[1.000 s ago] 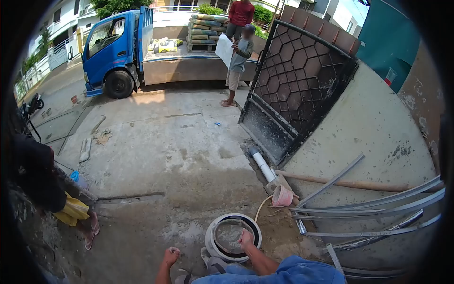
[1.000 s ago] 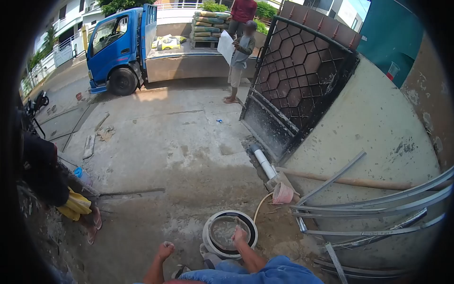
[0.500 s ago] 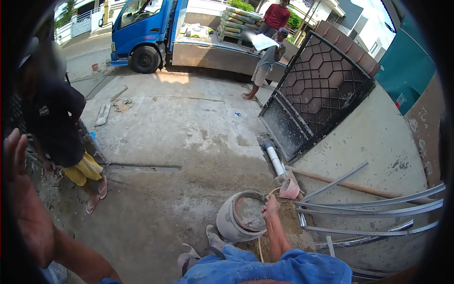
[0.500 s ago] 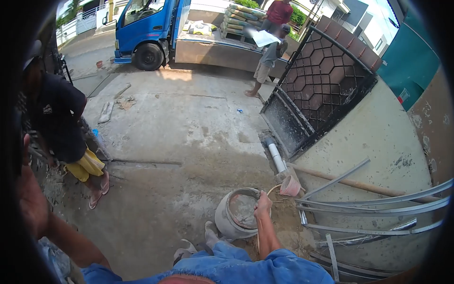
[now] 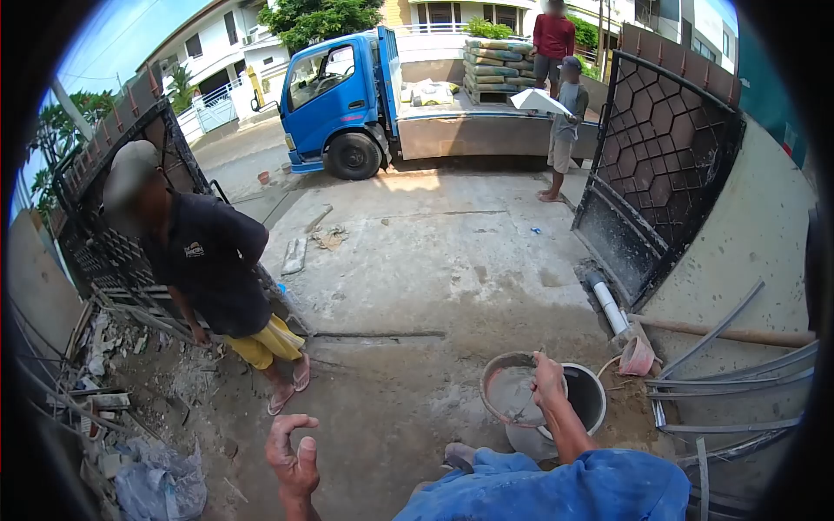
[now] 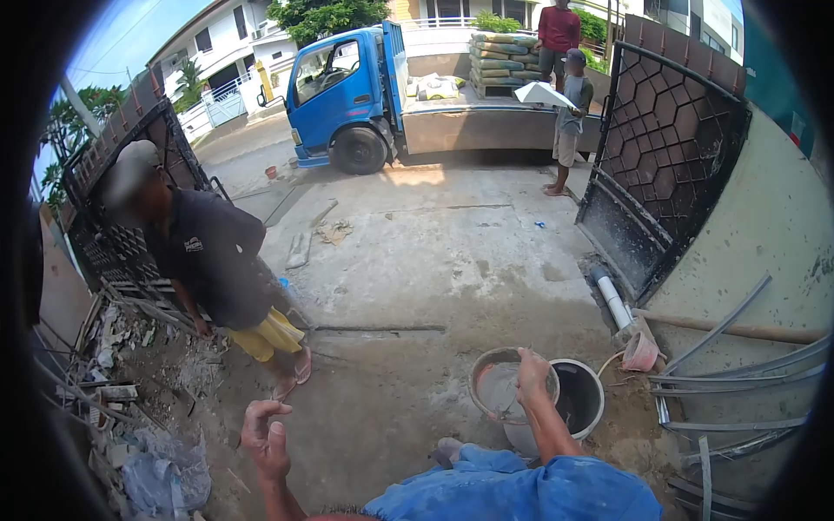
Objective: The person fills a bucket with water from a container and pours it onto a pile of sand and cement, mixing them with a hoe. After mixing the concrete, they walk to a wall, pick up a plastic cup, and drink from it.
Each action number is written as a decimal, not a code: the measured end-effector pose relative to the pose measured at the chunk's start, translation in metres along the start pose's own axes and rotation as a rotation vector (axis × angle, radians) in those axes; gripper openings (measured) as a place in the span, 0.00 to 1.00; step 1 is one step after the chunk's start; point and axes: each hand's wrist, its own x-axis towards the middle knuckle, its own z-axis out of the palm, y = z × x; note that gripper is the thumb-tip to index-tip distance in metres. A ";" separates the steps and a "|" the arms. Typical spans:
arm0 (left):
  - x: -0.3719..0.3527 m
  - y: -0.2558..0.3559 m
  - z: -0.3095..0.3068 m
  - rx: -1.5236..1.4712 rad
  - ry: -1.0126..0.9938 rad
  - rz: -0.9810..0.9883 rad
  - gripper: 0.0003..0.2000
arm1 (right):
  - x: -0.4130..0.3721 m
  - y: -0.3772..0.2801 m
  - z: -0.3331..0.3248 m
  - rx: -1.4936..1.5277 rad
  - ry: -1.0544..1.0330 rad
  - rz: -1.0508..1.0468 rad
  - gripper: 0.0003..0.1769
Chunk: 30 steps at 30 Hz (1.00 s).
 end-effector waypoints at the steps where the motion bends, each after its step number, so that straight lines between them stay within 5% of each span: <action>1: -0.036 -0.044 0.020 -0.176 -0.072 -0.338 0.14 | -0.003 0.005 0.009 -0.026 -0.043 0.013 0.13; 3: -0.096 -0.096 0.048 -0.265 -0.186 -0.748 0.13 | -0.004 0.016 0.030 -0.082 -0.106 0.023 0.13; 7: -0.215 -0.149 0.078 -0.239 -0.302 -1.064 0.14 | -0.021 0.033 0.070 -0.279 -0.301 -0.033 0.18; 12: -0.293 -0.139 0.100 -0.310 -0.095 -1.464 0.13 | -0.044 0.074 0.122 -0.539 -0.534 -0.135 0.22; 16: -0.345 -0.142 0.117 -0.332 0.070 -1.538 0.12 | -0.082 0.094 0.148 -0.730 -0.858 -0.237 0.24; 22: -0.397 -0.130 0.143 -0.635 0.617 -1.701 0.18 | -0.160 0.142 0.185 -0.950 -1.330 -0.138 0.26; 30: -0.450 -0.114 0.113 -1.136 1.196 -1.613 0.32 | -0.329 0.215 0.214 -1.289 -1.988 -0.250 0.24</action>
